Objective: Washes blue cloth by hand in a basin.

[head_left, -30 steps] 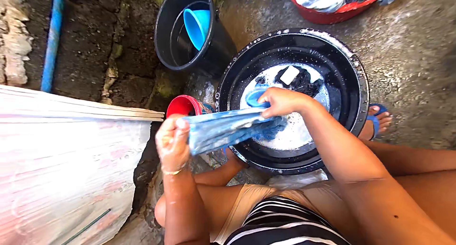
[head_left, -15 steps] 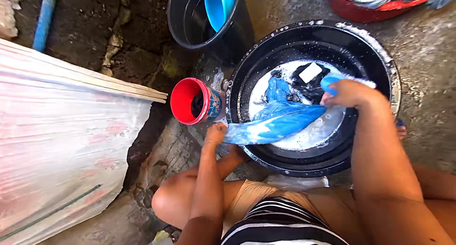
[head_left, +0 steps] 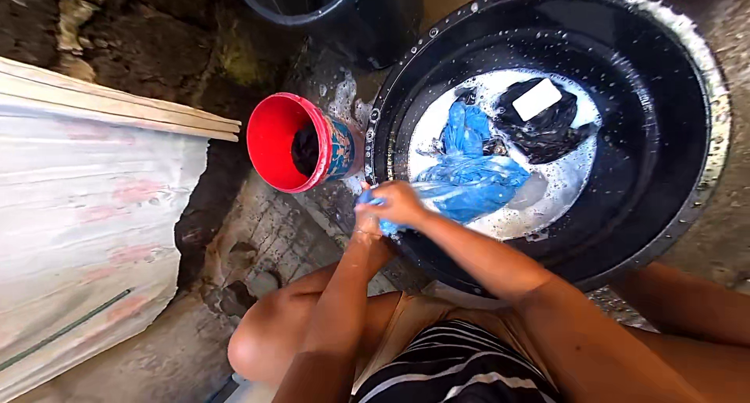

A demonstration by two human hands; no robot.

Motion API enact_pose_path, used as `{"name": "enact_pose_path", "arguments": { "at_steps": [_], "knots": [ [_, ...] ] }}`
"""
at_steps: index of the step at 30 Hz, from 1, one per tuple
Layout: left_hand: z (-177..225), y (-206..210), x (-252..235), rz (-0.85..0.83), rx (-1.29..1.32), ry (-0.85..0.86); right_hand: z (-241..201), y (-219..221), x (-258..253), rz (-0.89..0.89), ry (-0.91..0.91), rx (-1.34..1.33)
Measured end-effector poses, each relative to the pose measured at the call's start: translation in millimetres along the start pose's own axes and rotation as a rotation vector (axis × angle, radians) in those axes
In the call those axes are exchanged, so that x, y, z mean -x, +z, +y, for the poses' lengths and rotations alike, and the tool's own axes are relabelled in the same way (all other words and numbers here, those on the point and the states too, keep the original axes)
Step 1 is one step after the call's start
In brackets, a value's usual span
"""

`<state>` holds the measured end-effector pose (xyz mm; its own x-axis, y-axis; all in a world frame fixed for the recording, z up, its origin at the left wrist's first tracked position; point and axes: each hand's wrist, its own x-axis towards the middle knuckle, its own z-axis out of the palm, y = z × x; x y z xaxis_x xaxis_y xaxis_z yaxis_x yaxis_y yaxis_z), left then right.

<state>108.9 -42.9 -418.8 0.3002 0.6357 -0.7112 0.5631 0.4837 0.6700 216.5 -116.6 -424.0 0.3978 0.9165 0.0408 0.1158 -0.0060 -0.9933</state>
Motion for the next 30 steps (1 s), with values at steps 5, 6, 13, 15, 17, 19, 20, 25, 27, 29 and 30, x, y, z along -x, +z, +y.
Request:
{"name": "enact_pose_path", "arguments": {
  "at_steps": [5,6,13,15,17,19,20,25,27,29,30],
  "knots": [
    [0,-2,-11,0.108,-0.301,0.069,16,-42,-15,0.045,0.243,0.148],
    [4,-3,7,0.066,-0.358,0.023,-14,-25,-15,0.124,0.144,0.056],
    [-1,2,-19,0.168,-0.204,0.115,64,-46,-6,-0.044,0.292,0.191],
    [13,9,-2,0.162,-0.226,0.029,9,-33,-12,0.107,0.137,0.09],
    [41,21,14,0.151,-0.26,-0.144,-37,-4,-15,0.218,-0.074,-0.088],
    [29,12,12,0.111,-0.253,-0.039,-7,5,-7,0.13,-0.036,-0.044],
    [18,6,9,0.1,-0.244,0.034,27,-5,1,0.046,0.103,0.057],
    [17,6,-2,0.186,-0.534,0.249,63,-93,-10,0.23,0.637,-0.082],
    [30,6,-2,0.255,-0.853,0.477,46,-122,-6,0.508,0.63,-0.445],
    [50,13,5,0.257,-1.139,0.695,37,-151,11,0.563,0.538,-0.826],
    [56,22,8,0.197,-1.249,0.777,33,-160,23,0.537,0.498,-0.97]
  ]
}}
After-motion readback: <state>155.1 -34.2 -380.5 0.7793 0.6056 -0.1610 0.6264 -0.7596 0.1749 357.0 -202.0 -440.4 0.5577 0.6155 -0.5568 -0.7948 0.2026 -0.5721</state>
